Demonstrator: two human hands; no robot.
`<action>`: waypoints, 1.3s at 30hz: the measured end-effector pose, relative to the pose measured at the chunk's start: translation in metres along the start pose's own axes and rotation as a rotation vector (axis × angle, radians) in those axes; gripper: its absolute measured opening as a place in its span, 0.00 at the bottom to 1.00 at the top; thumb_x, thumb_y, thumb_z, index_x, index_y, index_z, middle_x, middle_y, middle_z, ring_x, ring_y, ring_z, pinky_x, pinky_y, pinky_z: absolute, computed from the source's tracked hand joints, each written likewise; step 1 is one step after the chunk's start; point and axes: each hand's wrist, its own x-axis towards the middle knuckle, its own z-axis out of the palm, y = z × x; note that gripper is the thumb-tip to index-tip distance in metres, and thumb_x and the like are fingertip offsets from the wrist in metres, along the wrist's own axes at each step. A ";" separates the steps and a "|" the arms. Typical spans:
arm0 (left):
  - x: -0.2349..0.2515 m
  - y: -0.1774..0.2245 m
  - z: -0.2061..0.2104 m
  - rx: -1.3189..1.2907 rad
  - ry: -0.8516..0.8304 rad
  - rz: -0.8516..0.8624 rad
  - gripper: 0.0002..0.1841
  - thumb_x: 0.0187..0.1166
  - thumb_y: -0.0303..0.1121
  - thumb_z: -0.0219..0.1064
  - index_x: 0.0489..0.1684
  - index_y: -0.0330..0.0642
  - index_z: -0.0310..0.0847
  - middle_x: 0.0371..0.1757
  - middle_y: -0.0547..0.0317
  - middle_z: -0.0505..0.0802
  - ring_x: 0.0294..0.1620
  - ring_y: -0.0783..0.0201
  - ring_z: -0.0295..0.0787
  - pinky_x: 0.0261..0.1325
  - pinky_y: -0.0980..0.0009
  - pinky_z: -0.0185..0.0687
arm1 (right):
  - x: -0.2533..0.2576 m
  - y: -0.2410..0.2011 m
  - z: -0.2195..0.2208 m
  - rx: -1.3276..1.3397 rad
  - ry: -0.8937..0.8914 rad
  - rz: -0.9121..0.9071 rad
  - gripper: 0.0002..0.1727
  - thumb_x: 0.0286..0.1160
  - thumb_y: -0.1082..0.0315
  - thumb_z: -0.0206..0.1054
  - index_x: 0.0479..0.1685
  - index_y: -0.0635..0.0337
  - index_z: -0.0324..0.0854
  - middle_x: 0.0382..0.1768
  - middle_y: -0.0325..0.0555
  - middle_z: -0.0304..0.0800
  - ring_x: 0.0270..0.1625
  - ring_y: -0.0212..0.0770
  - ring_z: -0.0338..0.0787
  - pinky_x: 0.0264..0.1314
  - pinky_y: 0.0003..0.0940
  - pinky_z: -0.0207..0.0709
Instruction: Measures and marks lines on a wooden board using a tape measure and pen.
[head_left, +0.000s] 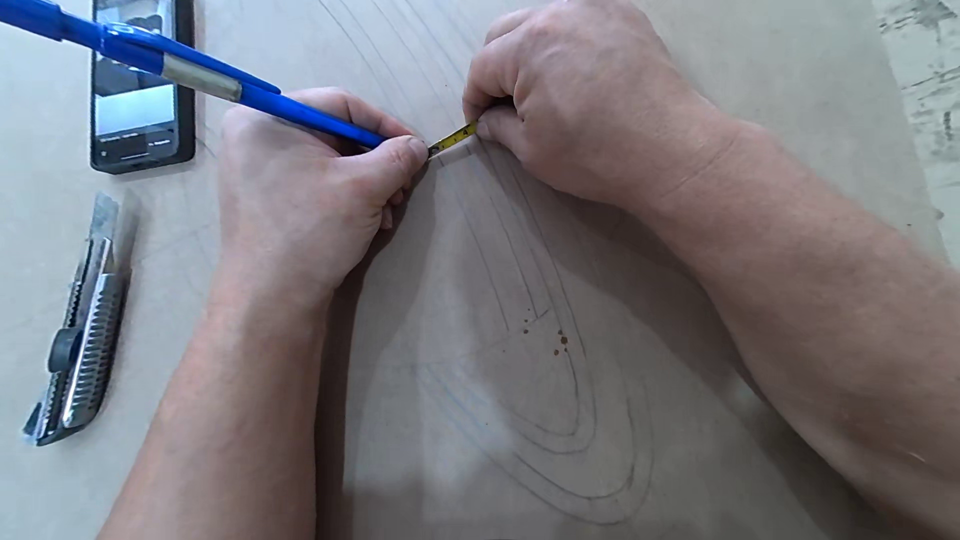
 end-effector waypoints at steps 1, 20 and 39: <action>-0.001 0.000 0.000 -0.002 -0.001 0.002 0.04 0.69 0.35 0.79 0.36 0.52 0.91 0.26 0.70 0.93 0.19 0.74 0.87 0.18 0.78 0.82 | -0.001 0.000 0.000 0.002 0.000 0.000 0.12 0.86 0.55 0.60 0.45 0.38 0.91 0.48 0.32 0.90 0.55 0.37 0.88 0.53 0.45 0.76; -0.025 0.004 0.005 -0.010 -0.025 0.025 0.04 0.70 0.35 0.78 0.36 0.52 0.91 0.26 0.70 0.92 0.19 0.74 0.87 0.17 0.78 0.82 | -0.031 -0.010 0.002 -0.005 0.012 0.014 0.12 0.86 0.56 0.59 0.46 0.39 0.91 0.48 0.33 0.90 0.54 0.37 0.88 0.53 0.45 0.76; -0.046 0.005 0.008 -0.013 -0.053 0.057 0.04 0.71 0.36 0.78 0.37 0.53 0.90 0.26 0.71 0.92 0.19 0.75 0.86 0.17 0.79 0.81 | -0.057 -0.020 0.005 0.006 0.032 0.037 0.12 0.86 0.56 0.59 0.45 0.39 0.91 0.47 0.32 0.90 0.53 0.36 0.88 0.53 0.44 0.77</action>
